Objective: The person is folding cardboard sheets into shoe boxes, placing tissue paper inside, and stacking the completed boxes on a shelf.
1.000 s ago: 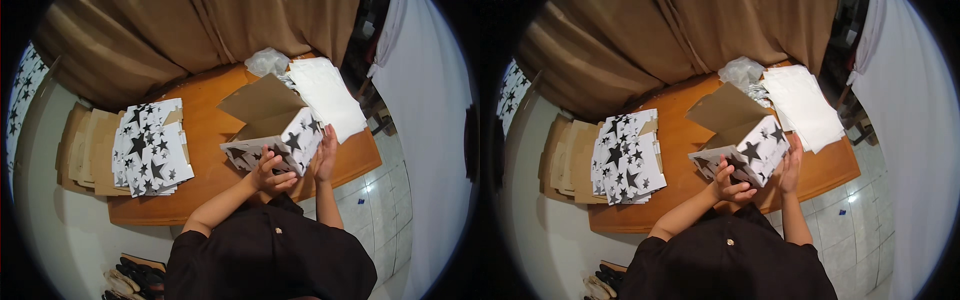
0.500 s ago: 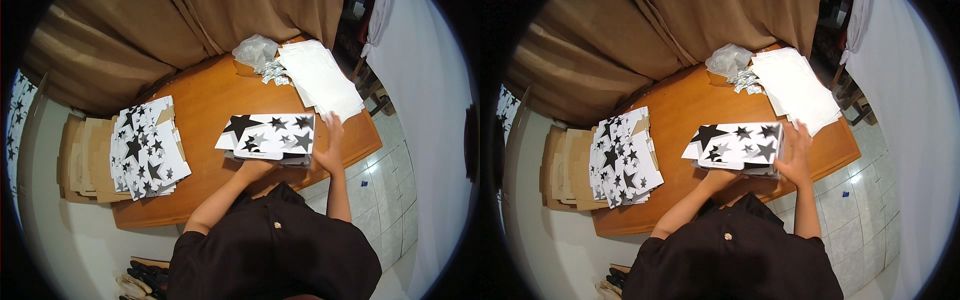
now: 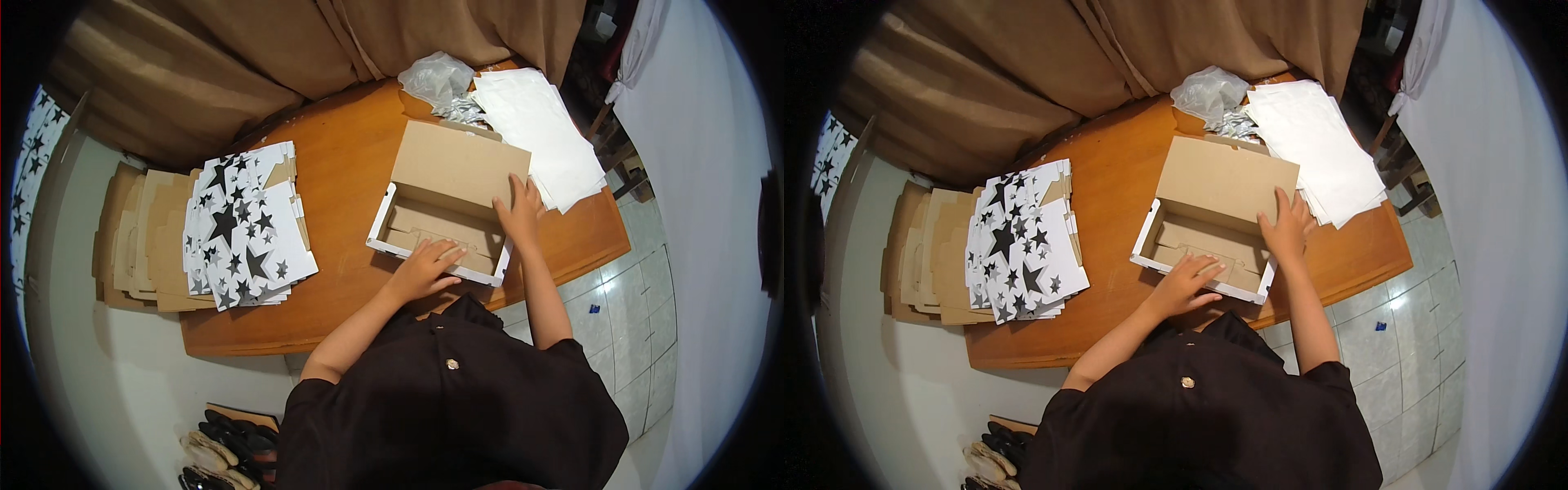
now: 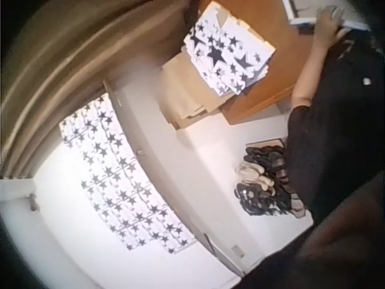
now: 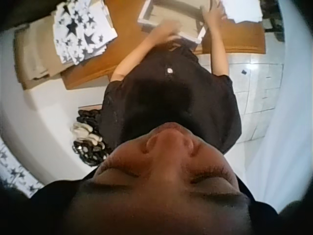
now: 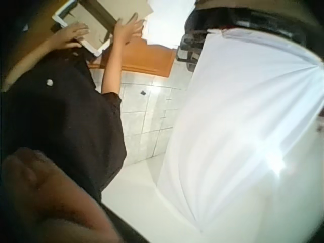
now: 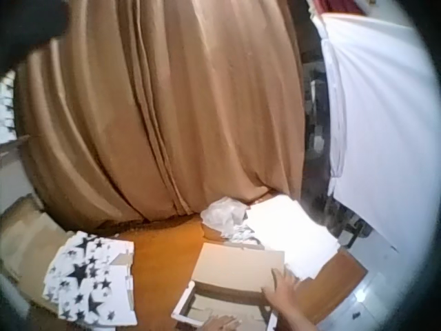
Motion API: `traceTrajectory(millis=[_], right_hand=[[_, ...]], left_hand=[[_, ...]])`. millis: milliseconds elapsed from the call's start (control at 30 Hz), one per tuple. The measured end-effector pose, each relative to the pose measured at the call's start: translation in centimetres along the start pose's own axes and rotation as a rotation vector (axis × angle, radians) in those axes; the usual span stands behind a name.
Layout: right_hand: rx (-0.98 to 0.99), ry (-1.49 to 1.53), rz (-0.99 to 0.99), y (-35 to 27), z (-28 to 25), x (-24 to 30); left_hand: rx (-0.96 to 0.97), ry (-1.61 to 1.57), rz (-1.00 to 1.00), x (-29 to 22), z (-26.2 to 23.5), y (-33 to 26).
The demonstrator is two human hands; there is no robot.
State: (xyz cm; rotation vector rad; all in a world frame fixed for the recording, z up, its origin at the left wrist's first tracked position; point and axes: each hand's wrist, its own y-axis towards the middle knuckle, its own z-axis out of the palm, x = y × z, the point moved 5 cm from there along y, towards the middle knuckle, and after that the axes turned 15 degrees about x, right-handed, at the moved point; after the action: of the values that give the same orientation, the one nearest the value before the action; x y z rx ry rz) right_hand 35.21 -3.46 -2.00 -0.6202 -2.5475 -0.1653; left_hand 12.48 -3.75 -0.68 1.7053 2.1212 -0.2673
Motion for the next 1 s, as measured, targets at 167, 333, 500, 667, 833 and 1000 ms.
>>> traceTrajectory(millis=[167, 333, 500, 667, 833, 1000], right_hand=[[-0.041, 0.153, 0.054, -2.5, -0.5, -3.5], [0.06, 0.896, 0.069, -6.6, 2.5, -6.1], [0.238, 0.993, -0.072, -8.7, 5.2, -3.9], [0.117, 0.884, -0.107, -5.5, 5.1, -1.3], [0.141, 0.711, -0.256, -0.3, 5.5, -0.6], [0.464, 0.935, -0.121, -1.6, 6.1, 1.3]], left_hand=[[-0.292, 0.113, -0.233, 5.4, -4.5, -3.3], [-0.488, -0.543, -0.595, 13.3, -4.8, -6.2], [-0.221, -1.192, -0.605, 16.4, 0.1, -7.7], [-0.443, -0.88, -0.71, 13.1, -1.2, -7.9], [-0.547, -0.521, -0.914, 11.5, -2.2, -9.9], [-0.745, -0.573, -0.793, 11.9, -1.6, -11.0]])
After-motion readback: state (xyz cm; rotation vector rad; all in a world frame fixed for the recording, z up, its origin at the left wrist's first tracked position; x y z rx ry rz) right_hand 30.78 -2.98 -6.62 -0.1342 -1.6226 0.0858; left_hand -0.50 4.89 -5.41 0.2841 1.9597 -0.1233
